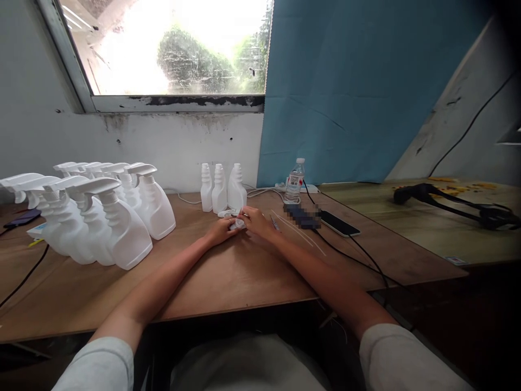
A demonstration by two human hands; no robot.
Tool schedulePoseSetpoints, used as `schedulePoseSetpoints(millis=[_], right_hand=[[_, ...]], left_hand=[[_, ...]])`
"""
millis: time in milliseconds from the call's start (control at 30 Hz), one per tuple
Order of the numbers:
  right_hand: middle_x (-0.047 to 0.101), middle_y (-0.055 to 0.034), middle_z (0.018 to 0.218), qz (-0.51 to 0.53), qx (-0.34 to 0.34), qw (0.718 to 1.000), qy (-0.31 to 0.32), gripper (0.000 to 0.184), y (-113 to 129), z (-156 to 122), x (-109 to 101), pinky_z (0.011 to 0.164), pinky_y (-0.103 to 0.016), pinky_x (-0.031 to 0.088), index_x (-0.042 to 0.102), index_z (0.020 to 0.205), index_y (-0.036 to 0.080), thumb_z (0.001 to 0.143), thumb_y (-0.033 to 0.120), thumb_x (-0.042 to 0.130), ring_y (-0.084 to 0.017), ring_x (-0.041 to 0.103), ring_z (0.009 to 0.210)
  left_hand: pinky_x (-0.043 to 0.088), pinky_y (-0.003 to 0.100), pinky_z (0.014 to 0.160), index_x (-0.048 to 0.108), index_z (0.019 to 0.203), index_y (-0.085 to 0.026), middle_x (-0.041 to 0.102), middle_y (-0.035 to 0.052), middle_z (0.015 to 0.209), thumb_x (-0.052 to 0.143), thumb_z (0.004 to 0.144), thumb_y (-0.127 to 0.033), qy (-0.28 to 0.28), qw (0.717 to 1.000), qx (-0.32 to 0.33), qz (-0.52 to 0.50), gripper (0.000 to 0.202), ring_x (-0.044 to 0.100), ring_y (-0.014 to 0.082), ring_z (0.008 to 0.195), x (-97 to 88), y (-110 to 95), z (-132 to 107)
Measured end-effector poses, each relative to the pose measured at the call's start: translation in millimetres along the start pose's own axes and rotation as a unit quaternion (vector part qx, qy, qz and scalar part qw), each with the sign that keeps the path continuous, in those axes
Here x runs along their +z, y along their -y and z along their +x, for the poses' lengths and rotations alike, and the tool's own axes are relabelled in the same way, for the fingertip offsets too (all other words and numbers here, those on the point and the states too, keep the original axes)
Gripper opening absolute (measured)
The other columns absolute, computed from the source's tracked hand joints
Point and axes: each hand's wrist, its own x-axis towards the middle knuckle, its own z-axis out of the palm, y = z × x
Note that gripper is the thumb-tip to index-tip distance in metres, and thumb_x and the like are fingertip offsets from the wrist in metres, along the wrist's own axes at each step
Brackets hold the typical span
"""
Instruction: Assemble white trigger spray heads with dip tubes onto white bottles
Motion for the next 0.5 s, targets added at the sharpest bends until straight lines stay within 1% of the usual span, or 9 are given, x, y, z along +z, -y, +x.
schedulePoseSetpoints(millis=[167, 267, 333, 367, 400, 433, 500], right_hand=[[0.057, -0.0017, 0.073, 0.014, -0.008, 1.0, -0.003, 0.02, 0.5, -6.2, 3.0, 0.069, -0.027, 0.039, 0.051, 0.066, 0.019, 0.085, 0.015, 0.05, -0.016, 0.051, 0.071], [0.057, -0.0018, 0.073, 0.026, -0.007, 1.0, -0.016, 0.019, 2.1, -7.8, 5.0, 0.071, -0.029, 0.041, 0.052, 0.067, 0.019, 0.086, 0.019, 0.051, -0.016, 0.052, 0.071], [0.059, -0.0019, 0.076, 0.034, -0.008, 0.999, -0.021, 0.016, 2.0, -7.5, 4.4, 0.074, -0.03, 0.043, 0.056, 0.072, 0.019, 0.087, 0.023, 0.053, -0.017, 0.054, 0.074], [0.061, -0.0025, 0.081, 0.042, -0.007, 0.999, -0.025, 0.012, 1.0, -6.9, 3.3, 0.077, -0.031, 0.044, 0.059, 0.077, 0.019, 0.086, 0.026, 0.056, -0.018, 0.056, 0.079], [0.062, -0.0034, 0.088, 0.071, 0.006, 0.997, -0.038, 0.009, -0.7, -6.0, 1.6, 0.082, -0.032, 0.044, 0.062, 0.083, 0.02, 0.083, 0.029, 0.06, -0.019, 0.057, 0.086], [0.063, -0.0045, 0.096, 0.117, 0.032, 0.991, -0.06, 0.015, -3.1, -5.1, -0.5, 0.088, -0.033, 0.044, 0.063, 0.09, 0.02, 0.08, 0.031, 0.065, -0.02, 0.058, 0.094], [0.061, -0.0059, 0.108, 0.227, 0.104, 0.962, -0.109, 0.033, -9.2, -3.9, -4.6, 0.095, -0.035, 0.043, 0.063, 0.099, 0.022, 0.072, 0.036, 0.074, -0.021, 0.056, 0.105]], left_hand=[[0.045, 0.029, 0.079, 0.068, 0.093, -0.015, 0.063, 0.0064, 0.09, 0.057, 0.085, -0.032, -0.003, 1.0, 0.002, -0.017, 0.022, 0.058, 0.0181, 0.083, 0.1, 2.9, 1.1], [0.044, 0.028, 0.074, 0.068, 0.086, -0.014, 0.062, 0.0048, 0.083, 0.06, 0.083, -0.032, -0.02, 0.999, -0.001, -0.03, 0.019, 0.055, 0.0168, 0.076, 1.5, 4.8, 2.1], [0.043, 0.027, 0.07, 0.068, 0.082, -0.014, 0.062, 0.0034, 0.077, 0.061, 0.082, -0.033, -0.034, 0.999, -0.007, -0.042, 0.02, 0.054, 0.0155, 0.07, 2.4, 5.8, 2.5], [0.043, 0.027, 0.067, 0.068, 0.081, -0.014, 0.061, 0.0028, 0.074, 0.062, 0.082, -0.034, -0.043, 0.998, -0.013, -0.049, 0.021, 0.053, 0.0147, 0.067, 2.7, 6.3, 2.5], [0.042, 0.026, 0.065, 0.069, 0.082, -0.014, 0.062, 0.0024, 0.073, 0.062, 0.082, -0.035, -0.054, 0.997, -0.02, -0.058, 0.022, 0.052, 0.0139, 0.064, 2.7, 7.0, 2.4], [0.042, 0.026, 0.063, 0.069, 0.085, -0.014, 0.063, 0.0024, 0.073, 0.062, 0.082, -0.037, -0.067, 0.995, -0.029, -0.068, 0.024, 0.052, 0.0133, 0.062, 2.5, 7.8, 2.2], [0.043, 0.025, 0.062, 0.069, 0.094, -0.014, 0.066, 0.0033, 0.079, 0.06, 0.083, -0.041, -0.102, 0.989, -0.05, -0.092, 0.031, 0.054, 0.0132, 0.063, 1.3, 10.0, 1.4]])
